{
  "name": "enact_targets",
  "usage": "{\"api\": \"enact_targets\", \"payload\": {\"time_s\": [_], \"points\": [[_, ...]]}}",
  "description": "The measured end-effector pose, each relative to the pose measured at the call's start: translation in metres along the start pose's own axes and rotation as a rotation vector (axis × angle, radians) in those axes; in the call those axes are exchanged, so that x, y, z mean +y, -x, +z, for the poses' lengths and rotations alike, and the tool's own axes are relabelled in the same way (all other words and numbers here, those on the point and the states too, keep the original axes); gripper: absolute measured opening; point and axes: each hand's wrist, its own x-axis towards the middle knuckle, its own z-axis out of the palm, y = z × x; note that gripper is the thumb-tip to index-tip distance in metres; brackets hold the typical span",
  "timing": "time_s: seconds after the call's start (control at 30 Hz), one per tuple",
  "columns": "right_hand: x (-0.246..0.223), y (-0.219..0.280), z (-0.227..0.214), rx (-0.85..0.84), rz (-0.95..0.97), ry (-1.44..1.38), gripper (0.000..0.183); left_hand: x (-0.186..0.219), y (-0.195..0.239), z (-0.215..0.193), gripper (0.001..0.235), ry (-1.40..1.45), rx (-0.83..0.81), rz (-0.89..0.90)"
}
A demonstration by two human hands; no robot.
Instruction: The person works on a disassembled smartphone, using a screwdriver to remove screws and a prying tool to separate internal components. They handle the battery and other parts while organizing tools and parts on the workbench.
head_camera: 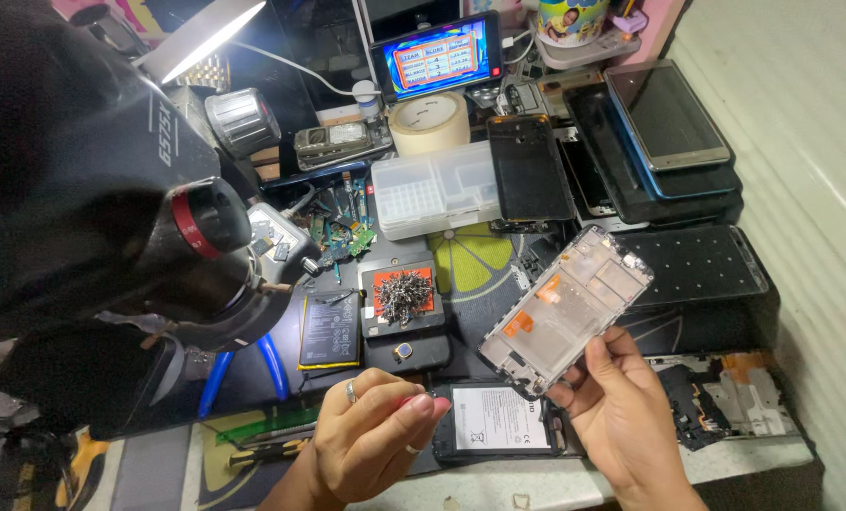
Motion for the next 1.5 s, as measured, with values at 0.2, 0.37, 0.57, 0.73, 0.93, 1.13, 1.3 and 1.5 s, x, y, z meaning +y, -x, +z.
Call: {"api": "enact_targets", "payload": {"time_s": [0.2,0.37,0.57,0.73,0.93,1.13,1.3,1.5], "points": [[-0.058,0.002,-0.004,0.09,-0.34,0.184,0.008,-0.001,-0.002,0.001,0.041,-0.01,0.007,-0.018],[-0.111,-0.003,-0.031,0.156,-0.93,0.666,0.015,-0.003,-0.003,0.004,0.043,0.011,0.0,0.016],[-0.143,-0.009,-0.028,0.21,-1.307,2.145,0.022,-0.005,-0.005,0.004,0.043,0.007,-0.007,0.047],[-0.138,-0.015,0.0,-0.102,-1.351,2.244,0.013,-0.007,-0.005,0.004,0.043,0.008,-0.047,0.031],[-0.144,-0.017,0.003,-0.179,-1.271,2.133,0.009,-0.008,-0.003,0.006,0.045,0.027,-0.065,0.058],[-0.144,-0.02,0.002,-0.188,-1.222,2.13,0.013,-0.006,-0.004,0.004,0.047,0.022,-0.07,0.049],[-0.148,-0.024,0.002,-0.188,-1.158,2.067,0.023,-0.006,-0.007,0.005,0.047,0.01,-0.074,0.034],[-0.156,-0.029,0.005,-0.177,-0.974,2.048,0.012,-0.005,-0.006,0.004,0.045,0.023,-0.076,0.031]]}}
